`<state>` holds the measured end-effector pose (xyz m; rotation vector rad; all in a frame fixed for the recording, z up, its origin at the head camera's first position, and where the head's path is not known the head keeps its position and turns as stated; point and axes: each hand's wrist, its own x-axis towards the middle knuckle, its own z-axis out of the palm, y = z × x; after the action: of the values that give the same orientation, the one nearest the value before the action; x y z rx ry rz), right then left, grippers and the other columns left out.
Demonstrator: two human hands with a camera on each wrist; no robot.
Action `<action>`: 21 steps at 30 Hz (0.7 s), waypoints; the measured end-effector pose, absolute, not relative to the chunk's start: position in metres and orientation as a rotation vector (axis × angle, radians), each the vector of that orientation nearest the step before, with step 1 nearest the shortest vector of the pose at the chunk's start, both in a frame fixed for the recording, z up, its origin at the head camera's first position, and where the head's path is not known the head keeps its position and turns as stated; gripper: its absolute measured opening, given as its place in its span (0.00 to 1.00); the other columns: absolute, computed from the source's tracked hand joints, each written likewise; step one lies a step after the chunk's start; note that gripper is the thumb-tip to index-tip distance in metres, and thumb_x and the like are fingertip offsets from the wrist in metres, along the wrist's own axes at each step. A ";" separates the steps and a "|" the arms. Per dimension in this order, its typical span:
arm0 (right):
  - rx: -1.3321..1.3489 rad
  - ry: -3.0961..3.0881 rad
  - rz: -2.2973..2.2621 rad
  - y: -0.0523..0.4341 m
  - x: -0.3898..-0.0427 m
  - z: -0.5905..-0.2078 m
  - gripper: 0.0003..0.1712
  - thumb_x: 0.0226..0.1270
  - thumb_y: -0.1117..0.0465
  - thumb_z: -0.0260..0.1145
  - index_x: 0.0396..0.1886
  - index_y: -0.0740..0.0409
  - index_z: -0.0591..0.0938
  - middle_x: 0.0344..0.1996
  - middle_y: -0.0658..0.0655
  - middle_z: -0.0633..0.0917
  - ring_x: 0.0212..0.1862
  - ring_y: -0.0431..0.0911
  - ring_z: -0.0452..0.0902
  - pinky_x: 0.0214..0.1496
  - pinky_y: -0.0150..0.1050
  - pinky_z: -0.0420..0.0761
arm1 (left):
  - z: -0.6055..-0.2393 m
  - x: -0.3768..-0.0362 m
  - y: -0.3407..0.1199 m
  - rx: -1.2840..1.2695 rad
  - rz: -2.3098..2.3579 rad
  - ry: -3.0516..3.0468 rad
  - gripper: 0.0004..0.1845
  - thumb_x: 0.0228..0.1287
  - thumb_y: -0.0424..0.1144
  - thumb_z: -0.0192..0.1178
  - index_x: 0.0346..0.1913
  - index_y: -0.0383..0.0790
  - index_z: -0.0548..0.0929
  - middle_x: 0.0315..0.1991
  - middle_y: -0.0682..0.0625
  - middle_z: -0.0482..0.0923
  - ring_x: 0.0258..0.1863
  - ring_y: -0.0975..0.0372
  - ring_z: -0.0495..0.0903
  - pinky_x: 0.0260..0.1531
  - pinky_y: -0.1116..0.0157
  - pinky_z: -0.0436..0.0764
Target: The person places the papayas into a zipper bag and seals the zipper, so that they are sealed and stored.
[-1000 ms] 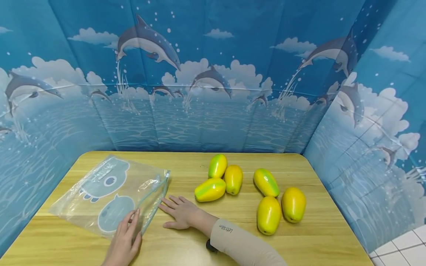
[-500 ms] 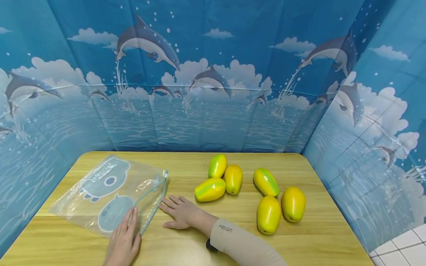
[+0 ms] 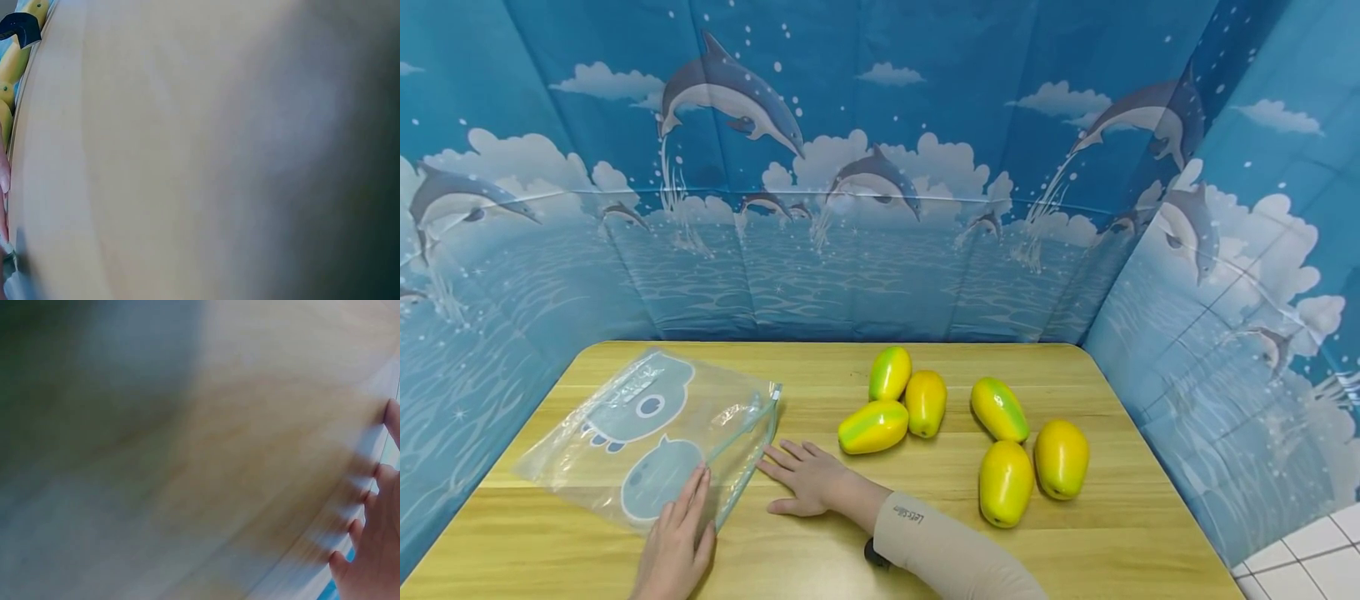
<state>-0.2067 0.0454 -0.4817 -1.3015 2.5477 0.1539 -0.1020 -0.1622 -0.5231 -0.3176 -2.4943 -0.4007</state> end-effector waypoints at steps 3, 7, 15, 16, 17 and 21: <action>-1.306 2.551 0.163 0.046 -0.207 -0.482 0.39 0.65 0.32 0.33 0.72 0.38 0.40 0.71 0.45 0.39 0.71 0.44 0.35 0.71 0.42 0.44 | -0.521 -0.103 -0.164 -0.342 -0.429 -2.484 0.44 0.41 0.33 0.62 0.67 0.35 0.59 0.66 0.46 0.59 0.27 0.65 0.62 0.20 0.74 0.64; -1.313 2.559 0.174 0.045 -0.206 -0.481 0.39 0.65 0.33 0.34 0.72 0.39 0.40 0.72 0.45 0.40 0.71 0.44 0.36 0.71 0.41 0.45 | -0.519 -0.105 -0.168 -0.366 -0.512 -2.464 0.45 0.39 0.30 0.64 0.67 0.34 0.59 0.66 0.44 0.59 0.32 0.59 0.70 0.23 0.67 0.75; -1.298 2.546 0.141 0.046 -0.206 -0.479 0.39 0.65 0.33 0.35 0.72 0.39 0.40 0.72 0.45 0.39 0.71 0.44 0.35 0.71 0.42 0.45 | -0.514 -0.110 -0.173 -0.425 -0.650 -2.389 0.48 0.34 0.28 0.68 0.66 0.31 0.60 0.65 0.39 0.58 0.56 0.50 0.66 0.58 0.72 0.65; -1.299 2.546 0.137 0.046 -0.206 -0.479 0.39 0.65 0.33 0.35 0.72 0.39 0.40 0.72 0.45 0.39 0.71 0.44 0.35 0.71 0.42 0.45 | -0.513 -0.110 -0.173 -0.428 -0.657 -2.383 0.49 0.33 0.28 0.69 0.66 0.31 0.60 0.65 0.39 0.58 0.58 0.52 0.64 0.60 0.77 0.58; -1.299 2.546 0.133 0.046 -0.206 -0.479 0.39 0.65 0.33 0.35 0.72 0.39 0.40 0.72 0.45 0.39 0.71 0.44 0.35 0.71 0.42 0.45 | -0.513 -0.110 -0.173 -0.430 -0.664 -2.378 0.49 0.32 0.28 0.69 0.66 0.31 0.60 0.65 0.39 0.58 0.60 0.54 0.61 0.60 0.81 0.51; -1.297 2.546 0.123 0.046 -0.207 -0.480 0.39 0.65 0.33 0.36 0.72 0.39 0.40 0.72 0.45 0.39 0.71 0.44 0.35 0.71 0.42 0.44 | -0.512 -0.112 -0.174 -0.443 -0.686 -2.365 0.52 0.28 0.26 0.71 0.66 0.31 0.60 0.66 0.40 0.57 0.64 0.68 0.50 0.59 0.84 0.47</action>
<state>-0.2068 0.0458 -0.4800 -1.2974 2.5459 0.1229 -0.1117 -0.1742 -0.5122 -0.4435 -2.3648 -0.6859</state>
